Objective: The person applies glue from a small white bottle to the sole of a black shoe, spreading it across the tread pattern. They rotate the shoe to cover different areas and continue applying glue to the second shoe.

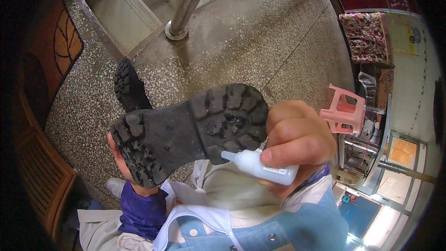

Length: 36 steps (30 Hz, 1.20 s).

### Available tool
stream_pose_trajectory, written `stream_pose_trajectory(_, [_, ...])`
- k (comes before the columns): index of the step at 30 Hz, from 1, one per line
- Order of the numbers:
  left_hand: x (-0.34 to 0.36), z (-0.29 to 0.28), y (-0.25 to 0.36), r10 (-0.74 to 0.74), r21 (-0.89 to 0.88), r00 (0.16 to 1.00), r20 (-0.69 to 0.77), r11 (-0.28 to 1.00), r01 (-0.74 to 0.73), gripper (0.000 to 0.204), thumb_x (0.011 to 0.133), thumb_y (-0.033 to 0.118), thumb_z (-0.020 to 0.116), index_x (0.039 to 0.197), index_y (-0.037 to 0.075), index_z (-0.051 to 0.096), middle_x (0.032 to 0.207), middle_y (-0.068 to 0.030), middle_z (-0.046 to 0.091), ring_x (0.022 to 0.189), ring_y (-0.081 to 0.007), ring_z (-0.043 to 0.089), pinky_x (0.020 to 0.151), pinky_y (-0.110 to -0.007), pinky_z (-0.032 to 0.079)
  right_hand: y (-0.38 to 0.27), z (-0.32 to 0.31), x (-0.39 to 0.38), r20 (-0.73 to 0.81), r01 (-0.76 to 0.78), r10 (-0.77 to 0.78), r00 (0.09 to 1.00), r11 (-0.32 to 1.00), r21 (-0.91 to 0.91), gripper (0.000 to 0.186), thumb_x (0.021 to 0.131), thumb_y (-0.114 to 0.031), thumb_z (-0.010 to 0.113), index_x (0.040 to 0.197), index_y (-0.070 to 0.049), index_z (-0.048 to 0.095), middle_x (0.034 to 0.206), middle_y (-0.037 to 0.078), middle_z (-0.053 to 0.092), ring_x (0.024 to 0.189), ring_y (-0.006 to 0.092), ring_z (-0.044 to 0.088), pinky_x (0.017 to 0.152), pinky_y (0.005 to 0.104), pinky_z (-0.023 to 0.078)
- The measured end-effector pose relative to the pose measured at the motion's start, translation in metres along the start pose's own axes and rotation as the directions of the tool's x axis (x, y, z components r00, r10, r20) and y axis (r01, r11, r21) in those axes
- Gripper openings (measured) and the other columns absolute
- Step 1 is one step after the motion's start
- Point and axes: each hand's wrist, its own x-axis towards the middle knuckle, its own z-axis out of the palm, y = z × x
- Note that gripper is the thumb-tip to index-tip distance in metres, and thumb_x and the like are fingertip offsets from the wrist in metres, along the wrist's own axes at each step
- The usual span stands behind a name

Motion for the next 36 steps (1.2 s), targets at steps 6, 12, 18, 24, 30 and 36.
stream_pose_trajectory(6, [-0.003,-0.002,0.001,-0.004,0.008,0.999,-0.054,1.0,0.005,0.061,0.095,0.052,0.037,0.136,0.008,0.045,0.142,-0.0171,0.04,0.131,-0.0386,0.035,0.11,-0.057,0.021,-0.003,-0.006,-0.001,-0.046,-0.024,0.026,0.999,0.999,0.043,0.034,0.064,-0.009,0.076,0.093,-0.002,0.058,0.062,0.007,0.053,0.045,0.0203,0.047,0.039,0.032,0.032])
stream_pose_trajectory(12, [-0.007,-0.006,0.005,0.014,0.071,0.994,-0.108,0.997,-0.006,0.062,0.094,0.054,0.036,0.133,0.007,0.048,0.139,-0.0169,0.044,0.129,-0.0376,0.039,0.11,-0.055,0.023,-0.006,0.004,-0.016,-0.444,-0.161,0.11,0.889,0.984,-0.079,0.034,0.065,-0.005,0.077,0.093,-0.002,0.058,0.064,0.008,0.056,0.049,0.0151,0.047,0.043,0.0281,0.033])
stream_pose_trajectory(18, [-0.011,-0.003,0.002,-0.017,0.155,0.993,-0.116,0.987,0.035,0.063,0.093,0.058,0.037,0.127,0.008,0.055,0.132,-0.0166,0.051,0.124,-0.0371,0.046,0.107,-0.055,0.029,-0.015,0.002,-0.009,-0.408,-0.292,0.184,0.894,0.93,-0.222,0.03,0.062,-0.004,0.079,0.085,-0.004,0.061,0.063,0.009,0.057,0.049,0.017,0.052,0.044,0.0284,0.038])
stream_pose_trajectory(24, [-0.014,-0.009,0.004,-0.002,0.134,0.992,-0.13,0.991,0.02,0.063,0.091,0.06,0.038,0.122,0.009,0.06,0.128,-0.0172,0.054,0.121,-0.0378,0.048,0.105,-0.056,0.031,-0.02,0.004,-0.011,-0.446,-0.338,0.188,0.875,0.897,-0.284,0.03,0.059,-0.007,0.079,0.083,-0.006,0.062,0.06,0.008,0.054,0.047,0.0179,0.051,0.043,0.029,0.038])
stream_pose_trajectory(30, [-0.016,-0.007,0.005,0.023,0.143,0.99,-0.142,0.99,-0.002,0.062,0.091,0.06,0.039,0.121,0.01,0.061,0.127,-0.0169,0.055,0.12,-0.0375,0.049,0.105,-0.056,0.032,-0.028,0.001,-0.008,-0.35,-0.323,0.185,0.918,0.862,-0.39,0.029,0.059,-0.01,0.079,0.082,-0.006,0.062,0.058,0.007,0.053,0.046,0.0206,0.05,0.042,0.0305,0.039])
stream_pose_trajectory(36, [-0.015,-0.01,0.01,0.008,0.179,0.996,-0.089,0.984,0.008,0.06,0.092,0.058,0.04,0.126,0.011,0.057,0.135,-0.0158,0.048,0.126,-0.0373,0.042,0.108,-0.056,0.026,-0.024,0.002,-0.003,-0.145,-0.167,0.109,0.983,0.852,-0.496,0.033,0.062,-0.011,0.08,0.087,-0.006,0.059,0.056,0.004,0.05,0.044,0.0217,0.048,0.039,0.0329,0.035])
